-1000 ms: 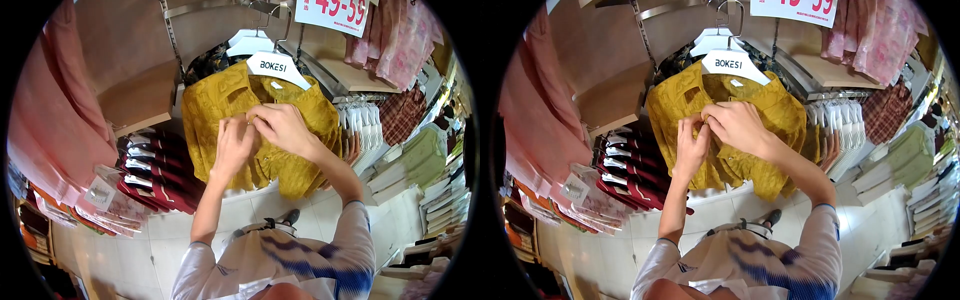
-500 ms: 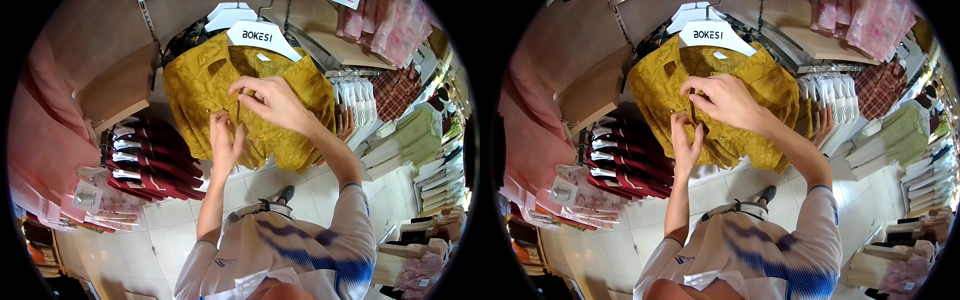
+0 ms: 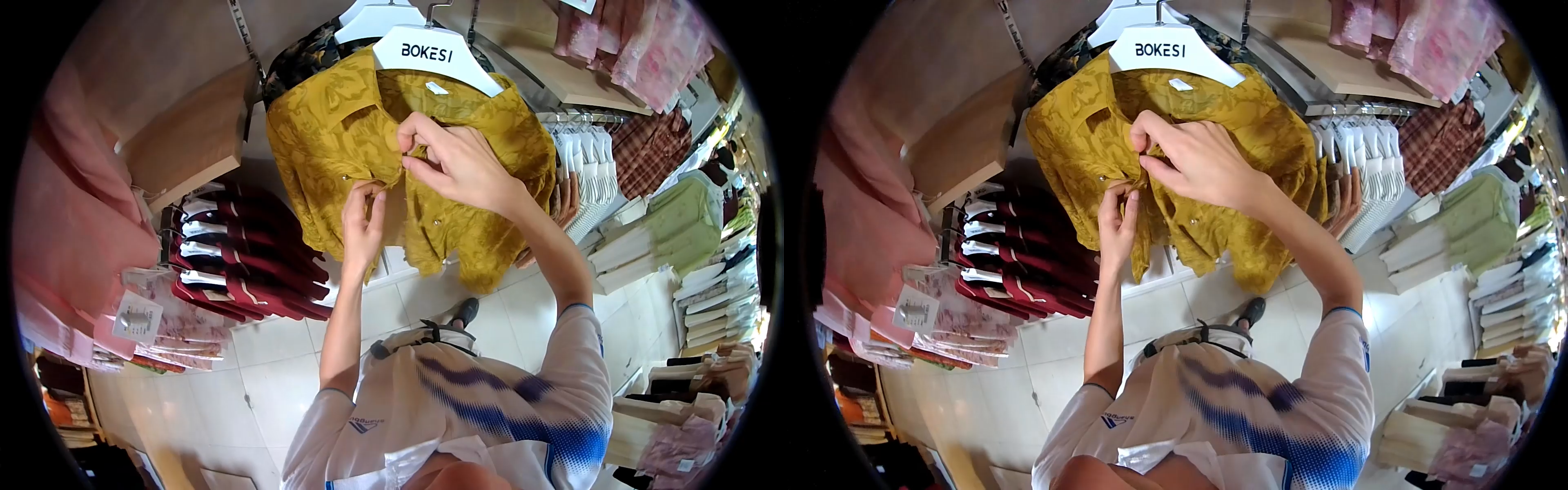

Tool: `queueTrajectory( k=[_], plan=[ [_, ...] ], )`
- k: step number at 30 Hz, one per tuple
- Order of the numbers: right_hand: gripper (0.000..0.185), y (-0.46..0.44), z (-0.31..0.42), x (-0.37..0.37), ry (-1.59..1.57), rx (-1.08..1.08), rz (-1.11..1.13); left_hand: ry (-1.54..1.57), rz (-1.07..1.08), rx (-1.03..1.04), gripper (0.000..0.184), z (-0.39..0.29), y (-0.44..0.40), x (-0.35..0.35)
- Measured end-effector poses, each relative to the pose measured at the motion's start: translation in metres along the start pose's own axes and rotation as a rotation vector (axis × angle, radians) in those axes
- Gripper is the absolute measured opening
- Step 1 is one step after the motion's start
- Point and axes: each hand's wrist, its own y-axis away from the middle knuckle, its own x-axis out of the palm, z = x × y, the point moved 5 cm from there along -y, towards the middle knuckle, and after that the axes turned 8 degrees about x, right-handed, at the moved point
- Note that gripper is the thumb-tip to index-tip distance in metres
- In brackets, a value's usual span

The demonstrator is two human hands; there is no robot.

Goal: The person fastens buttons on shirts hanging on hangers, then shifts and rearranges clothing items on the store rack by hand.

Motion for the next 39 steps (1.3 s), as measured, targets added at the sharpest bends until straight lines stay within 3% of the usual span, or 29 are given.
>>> queueTrajectory(
  k=[6, 8, 10, 14, 18, 21, 23, 26, 28, 29, 33, 35, 36, 39],
  plan=[
    [0.030, 0.000, 0.005, -0.004, -0.055, 0.121, 0.149, 0.008, 0.031, 0.056, 0.010, -0.009, -0.002, 0.015],
    [0.030, -0.001, 0.004, -0.004, -0.091, 0.119, 0.168, 0.037, 0.079, 0.002, 0.014, -0.015, 0.000, 0.021],
    [0.032, -0.001, 0.003, -0.005, -0.085, 0.113, 0.179, 0.104, 0.108, 0.107, 0.022, -0.022, 0.000, 0.027],
    [0.032, 0.000, -0.005, -0.002, -0.154, 0.073, 0.154, 0.206, 0.161, 0.122, 0.033, -0.013, 0.007, 0.034],
    [0.029, 0.001, -0.005, 0.000, -0.250, 0.034, 0.178, 0.017, 0.114, 0.153, 0.036, -0.016, 0.007, 0.039],
    [0.028, 0.000, -0.004, -0.001, -0.281, 0.024, 0.193, -0.022, 0.116, 0.074, 0.033, -0.010, 0.008, 0.040],
    [0.027, -0.001, -0.003, -0.001, -0.282, 0.032, 0.200, 0.163, 0.065, -0.053, 0.024, 0.005, 0.010, 0.039],
    [0.025, 0.003, 0.001, -0.006, -0.138, 0.006, 0.049, 0.158, 0.113, -0.075, 0.016, 0.008, 0.012, 0.033],
    [0.020, 0.018, 0.017, -0.009, 0.378, -0.181, -0.323, 0.170, 0.100, -0.077, 0.014, 0.009, 0.014, 0.030],
    [0.016, 0.033, 0.023, -0.002, 0.476, -0.351, -0.367, 0.182, 0.088, -0.079, 0.013, 0.010, 0.015, 0.028],
    [0.019, 0.062, 0.029, 0.036, 0.492, -0.508, -0.103, 0.299, 0.105, -0.180, 0.015, 0.013, 0.020, 0.021],
    [0.026, 0.054, 0.001, 0.043, 0.491, -0.323, -0.100, 0.297, 0.067, -0.124, 0.016, 0.006, 0.017, 0.019],
    [0.026, 0.052, 0.002, 0.044, 0.493, -0.329, -0.097, 0.254, 0.039, -0.037, 0.016, -0.001, 0.014, 0.017],
    [0.028, 0.052, 0.005, 0.052, 0.479, -0.306, -0.005, 0.240, 0.029, -0.030, 0.016, 0.006, 0.017, 0.018]
  ],
)
